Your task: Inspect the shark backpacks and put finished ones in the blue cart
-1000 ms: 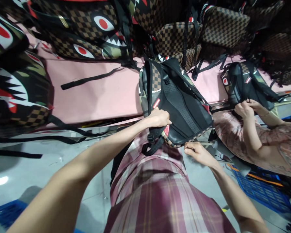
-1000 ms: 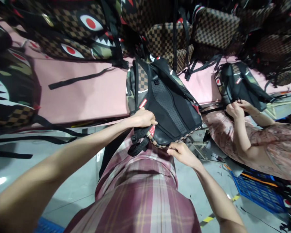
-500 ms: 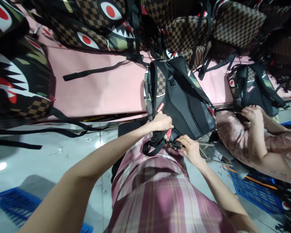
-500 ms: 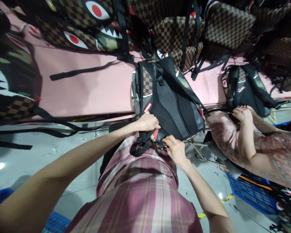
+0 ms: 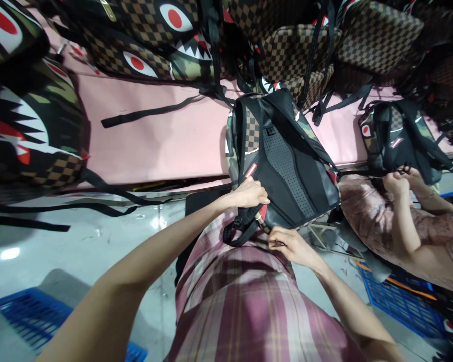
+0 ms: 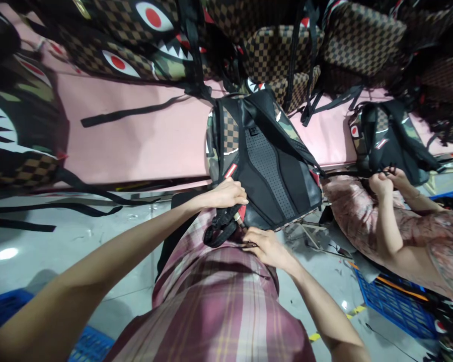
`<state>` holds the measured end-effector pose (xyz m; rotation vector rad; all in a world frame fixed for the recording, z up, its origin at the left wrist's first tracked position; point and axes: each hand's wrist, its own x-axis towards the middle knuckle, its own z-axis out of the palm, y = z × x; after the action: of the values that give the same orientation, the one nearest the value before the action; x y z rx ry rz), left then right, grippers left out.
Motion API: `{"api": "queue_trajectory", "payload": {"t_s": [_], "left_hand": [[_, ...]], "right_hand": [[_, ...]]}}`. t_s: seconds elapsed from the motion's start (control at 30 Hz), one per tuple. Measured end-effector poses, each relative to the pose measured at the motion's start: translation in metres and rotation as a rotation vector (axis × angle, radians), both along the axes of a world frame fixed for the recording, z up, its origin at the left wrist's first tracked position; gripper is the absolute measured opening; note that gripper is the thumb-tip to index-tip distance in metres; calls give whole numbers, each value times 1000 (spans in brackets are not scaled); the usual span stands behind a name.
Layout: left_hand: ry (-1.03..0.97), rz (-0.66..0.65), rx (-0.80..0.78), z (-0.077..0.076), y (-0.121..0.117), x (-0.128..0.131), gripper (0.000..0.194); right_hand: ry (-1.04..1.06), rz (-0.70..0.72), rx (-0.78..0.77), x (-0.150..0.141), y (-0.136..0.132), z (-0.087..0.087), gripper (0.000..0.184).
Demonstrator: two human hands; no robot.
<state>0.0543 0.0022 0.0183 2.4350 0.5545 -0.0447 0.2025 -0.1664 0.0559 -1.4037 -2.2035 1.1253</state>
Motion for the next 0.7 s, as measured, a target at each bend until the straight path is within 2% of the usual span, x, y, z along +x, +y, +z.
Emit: {"api": "queue_trajectory", "payload": {"t_s": [0.07, 0.1, 0.23, 0.3, 0.33, 0.4, 0.47, 0.53, 0.6, 0.7], "left_hand": [[0, -11, 1, 2, -1, -1, 31], [-8, -20, 9, 5, -3, -3, 29], [-58, -45, 75, 20, -16, -25, 24], [-65, -49, 89, 23, -16, -49, 26], [-48, -35, 96, 21, -14, -65, 27], [-23, 18, 113, 15, -7, -99, 25], [10, 82, 111, 5, -3, -133, 25], [48, 161, 86, -4, -6, -162, 24], [58, 243, 65, -10, -15, -181, 24], [65, 341, 73, -16, -29, -192, 28]], "right_hand": [[76, -107, -92, 17, -8, 6, 22], [69, -228, -97, 28, -12, 6, 24], [92, -965, 75, 85, -18, -1, 24], [138, -1227, 175, 113, -18, -2, 26], [145, -1294, 208, 124, -18, -2, 28], [121, -1284, 205, 134, -13, -4, 30], [52, -1128, 132, 128, -4, -10, 30], [-61, -955, 63, 110, 9, -18, 30], [-174, -893, 40, 90, 20, -24, 33], [-219, -914, 43, 68, 26, -25, 48]]}}
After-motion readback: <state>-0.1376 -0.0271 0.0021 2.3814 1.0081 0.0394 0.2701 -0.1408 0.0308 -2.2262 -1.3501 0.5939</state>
